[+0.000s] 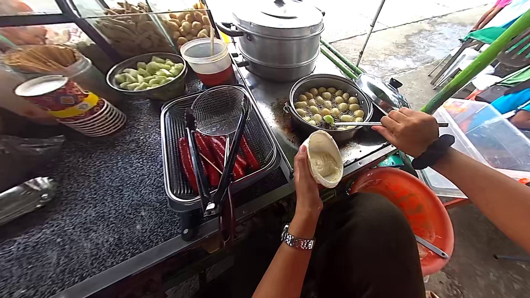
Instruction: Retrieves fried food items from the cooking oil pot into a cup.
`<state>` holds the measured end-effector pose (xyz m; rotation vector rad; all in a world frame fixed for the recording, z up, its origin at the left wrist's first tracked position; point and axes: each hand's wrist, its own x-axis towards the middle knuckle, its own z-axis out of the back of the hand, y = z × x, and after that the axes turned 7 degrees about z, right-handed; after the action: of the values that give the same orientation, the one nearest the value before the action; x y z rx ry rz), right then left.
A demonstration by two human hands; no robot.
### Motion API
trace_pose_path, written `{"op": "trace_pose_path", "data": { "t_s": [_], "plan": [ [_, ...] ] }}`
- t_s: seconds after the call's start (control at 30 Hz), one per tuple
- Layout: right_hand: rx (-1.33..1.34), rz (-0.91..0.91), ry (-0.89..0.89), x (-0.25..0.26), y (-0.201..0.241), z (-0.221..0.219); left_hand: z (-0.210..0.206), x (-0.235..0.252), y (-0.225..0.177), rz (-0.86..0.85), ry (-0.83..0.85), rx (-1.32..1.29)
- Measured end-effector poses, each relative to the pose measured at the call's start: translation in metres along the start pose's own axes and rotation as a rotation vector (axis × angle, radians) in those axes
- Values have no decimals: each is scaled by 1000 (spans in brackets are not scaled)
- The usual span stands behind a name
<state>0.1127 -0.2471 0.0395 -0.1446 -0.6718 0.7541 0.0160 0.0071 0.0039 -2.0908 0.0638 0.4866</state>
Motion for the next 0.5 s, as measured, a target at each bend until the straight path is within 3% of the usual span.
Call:
{"op": "trace_pose_path", "data": {
  "t_s": [0.2,0.33,0.4,0.5],
  "plan": [
    [-8,-18,-17,0,1,3,0,-1,-1,19,5,-14],
    [411,-262,-82,4,2,35,-1,-4,-9,43,14,-25],
    [549,-129,-99,1,4,51,-1,-5,-12,62,22,-41],
    [449,131,-75,-5,13,58,-3,-6,-15,72,37,-54]
  ]
}}
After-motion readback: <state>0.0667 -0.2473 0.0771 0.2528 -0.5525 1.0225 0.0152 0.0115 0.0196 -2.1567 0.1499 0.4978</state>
